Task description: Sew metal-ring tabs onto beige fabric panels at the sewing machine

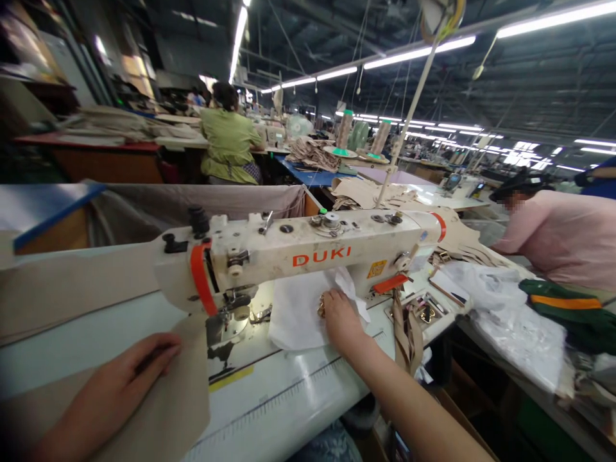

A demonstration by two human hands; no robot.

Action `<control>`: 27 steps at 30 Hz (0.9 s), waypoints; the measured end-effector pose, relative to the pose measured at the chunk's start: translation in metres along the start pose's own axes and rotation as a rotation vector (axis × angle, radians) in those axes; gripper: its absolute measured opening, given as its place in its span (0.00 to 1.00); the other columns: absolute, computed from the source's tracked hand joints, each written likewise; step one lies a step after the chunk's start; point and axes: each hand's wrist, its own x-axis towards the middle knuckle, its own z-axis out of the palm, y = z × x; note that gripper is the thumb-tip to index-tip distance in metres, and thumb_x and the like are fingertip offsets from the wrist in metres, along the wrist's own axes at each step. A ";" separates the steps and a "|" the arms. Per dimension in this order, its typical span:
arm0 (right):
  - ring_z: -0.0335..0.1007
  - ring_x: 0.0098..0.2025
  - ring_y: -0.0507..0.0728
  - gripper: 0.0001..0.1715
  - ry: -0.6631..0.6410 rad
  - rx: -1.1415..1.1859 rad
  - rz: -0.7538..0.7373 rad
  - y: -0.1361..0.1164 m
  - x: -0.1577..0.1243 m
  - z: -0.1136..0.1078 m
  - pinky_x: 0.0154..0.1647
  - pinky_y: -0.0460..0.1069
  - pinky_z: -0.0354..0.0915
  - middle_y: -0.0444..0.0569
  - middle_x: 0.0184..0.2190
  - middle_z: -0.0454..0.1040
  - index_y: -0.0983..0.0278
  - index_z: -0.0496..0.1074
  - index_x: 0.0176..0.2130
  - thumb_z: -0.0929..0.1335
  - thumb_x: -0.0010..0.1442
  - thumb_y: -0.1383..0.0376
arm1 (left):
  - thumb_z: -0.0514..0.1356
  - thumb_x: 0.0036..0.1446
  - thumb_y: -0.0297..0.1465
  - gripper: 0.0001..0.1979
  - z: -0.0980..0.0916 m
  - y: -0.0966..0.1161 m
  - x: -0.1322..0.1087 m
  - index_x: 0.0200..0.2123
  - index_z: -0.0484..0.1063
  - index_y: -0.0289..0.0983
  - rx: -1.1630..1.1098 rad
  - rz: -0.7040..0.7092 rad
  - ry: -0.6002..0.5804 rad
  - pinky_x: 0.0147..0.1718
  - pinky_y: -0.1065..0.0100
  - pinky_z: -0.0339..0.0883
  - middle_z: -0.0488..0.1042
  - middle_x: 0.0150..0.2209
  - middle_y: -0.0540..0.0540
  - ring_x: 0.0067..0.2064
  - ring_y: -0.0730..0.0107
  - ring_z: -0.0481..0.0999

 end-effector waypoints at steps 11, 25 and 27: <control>0.66 0.54 0.56 0.22 0.102 0.052 -0.037 0.007 0.007 0.000 0.55 0.48 0.60 0.56 0.53 0.70 0.67 0.71 0.49 0.58 0.60 0.77 | 0.49 0.52 0.44 0.16 -0.002 0.005 -0.004 0.34 0.69 0.41 -0.032 0.014 0.014 0.33 0.69 0.65 0.76 0.27 0.51 0.31 0.62 0.74; 0.72 0.43 0.58 0.15 -0.030 -0.181 -0.052 0.003 0.005 -0.018 0.43 0.47 0.64 0.54 0.39 0.76 0.67 0.74 0.37 0.60 0.60 0.75 | 0.49 0.50 0.46 0.19 0.000 0.003 -0.001 0.34 0.71 0.40 -0.016 0.033 0.010 0.34 0.66 0.66 0.78 0.31 0.47 0.33 0.59 0.75; 0.72 0.43 0.58 0.15 -0.060 -0.230 -0.059 0.001 0.009 -0.019 0.42 0.47 0.65 0.57 0.39 0.76 0.68 0.75 0.38 0.60 0.60 0.76 | 0.49 0.50 0.46 0.19 -0.001 0.003 -0.001 0.33 0.71 0.40 -0.021 0.041 0.013 0.34 0.66 0.66 0.78 0.31 0.47 0.33 0.59 0.76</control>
